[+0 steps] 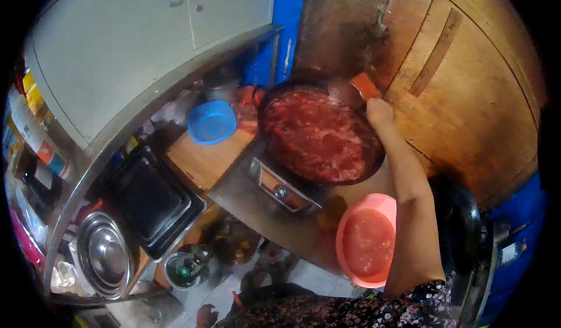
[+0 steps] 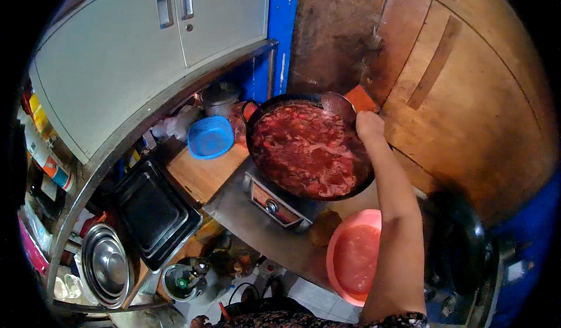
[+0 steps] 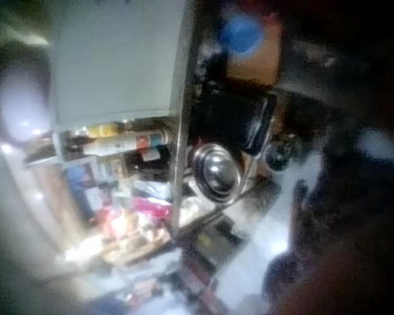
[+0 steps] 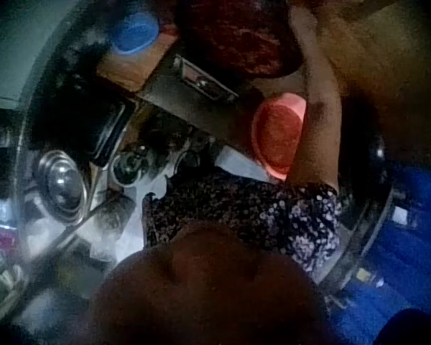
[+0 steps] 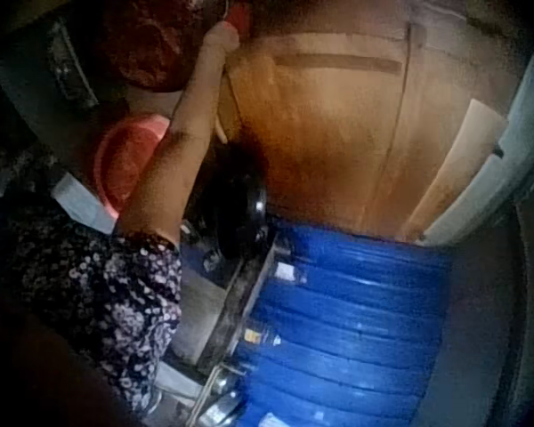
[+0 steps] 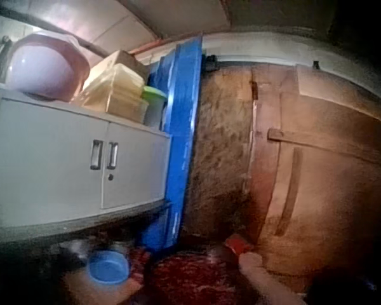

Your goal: The person stirs food in a large pan on a gas stove, rinses a plastic basin at a sink, and transfers cooked crayfish from a large metal tray into a smaller tray using a metal skimmer.

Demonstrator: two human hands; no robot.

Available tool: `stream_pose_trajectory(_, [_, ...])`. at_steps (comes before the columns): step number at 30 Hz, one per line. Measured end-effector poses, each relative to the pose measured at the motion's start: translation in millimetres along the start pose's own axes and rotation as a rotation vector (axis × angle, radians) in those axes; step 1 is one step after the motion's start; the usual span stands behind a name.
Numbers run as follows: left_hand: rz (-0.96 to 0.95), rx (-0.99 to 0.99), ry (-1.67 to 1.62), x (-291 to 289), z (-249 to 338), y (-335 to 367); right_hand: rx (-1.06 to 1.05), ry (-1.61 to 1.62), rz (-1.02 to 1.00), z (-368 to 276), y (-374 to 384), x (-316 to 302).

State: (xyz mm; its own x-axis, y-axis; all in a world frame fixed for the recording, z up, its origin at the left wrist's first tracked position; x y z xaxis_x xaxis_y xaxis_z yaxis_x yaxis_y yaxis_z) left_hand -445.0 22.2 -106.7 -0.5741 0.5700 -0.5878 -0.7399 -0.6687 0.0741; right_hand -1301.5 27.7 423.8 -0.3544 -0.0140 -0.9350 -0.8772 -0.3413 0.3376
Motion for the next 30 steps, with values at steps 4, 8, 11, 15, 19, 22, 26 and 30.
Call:
stream_pose_trajectory(4, [0.064, -0.012, -0.153, 8, 8, -12, 0.068, 0.112, -0.230, 4, 23, 63])
stream_pose_trajectory(8, [0.095, -0.136, -0.200, 7, 6, -11, 0.003, 0.150, -0.641, -26, 19, 69])
stream_pose_trajectory(11, [0.008, -0.130, -0.105, 10, 10, 4, -0.028, 0.253, -0.846, -28, 9, 72])
stream_pose_trajectory(15, [-0.055, -0.093, -0.019, 1, 17, 19, 0.120, 0.544, -0.993, -37, -16, 68])
stream_pose_trajectory(19, [-0.135, -0.008, 0.089, -13, 31, 30, -0.015, 0.470, -0.945, -43, -30, 47])
stream_pose_trajectory(22, [-0.131, 0.173, 0.137, -18, 45, 24, -0.255, 0.359, -0.903, -41, -31, 28])
stream_pose_trajectory(26, [-0.161, -0.023, 0.126, -26, 32, 17, -0.142, 0.357, -0.688, -43, -50, -21])
stream_pose_trajectory(30, [-0.242, -0.056, 0.200, -25, 26, 34, -0.177, 0.225, -0.526, -34, -70, -53])
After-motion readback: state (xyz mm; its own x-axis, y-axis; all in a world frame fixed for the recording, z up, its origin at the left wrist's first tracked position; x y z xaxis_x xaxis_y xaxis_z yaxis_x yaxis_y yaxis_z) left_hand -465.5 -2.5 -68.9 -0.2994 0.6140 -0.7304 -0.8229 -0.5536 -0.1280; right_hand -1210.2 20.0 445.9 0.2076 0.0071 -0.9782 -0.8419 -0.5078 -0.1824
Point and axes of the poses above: each hand's wrist, its own y-axis towards the middle knuckle, its own x-axis out of the palm, z = x × y, the point moved 4 cm from there along y, towards the middle knuckle, and after that the axes turned 14 degrees about x, right-handed, at the moved point
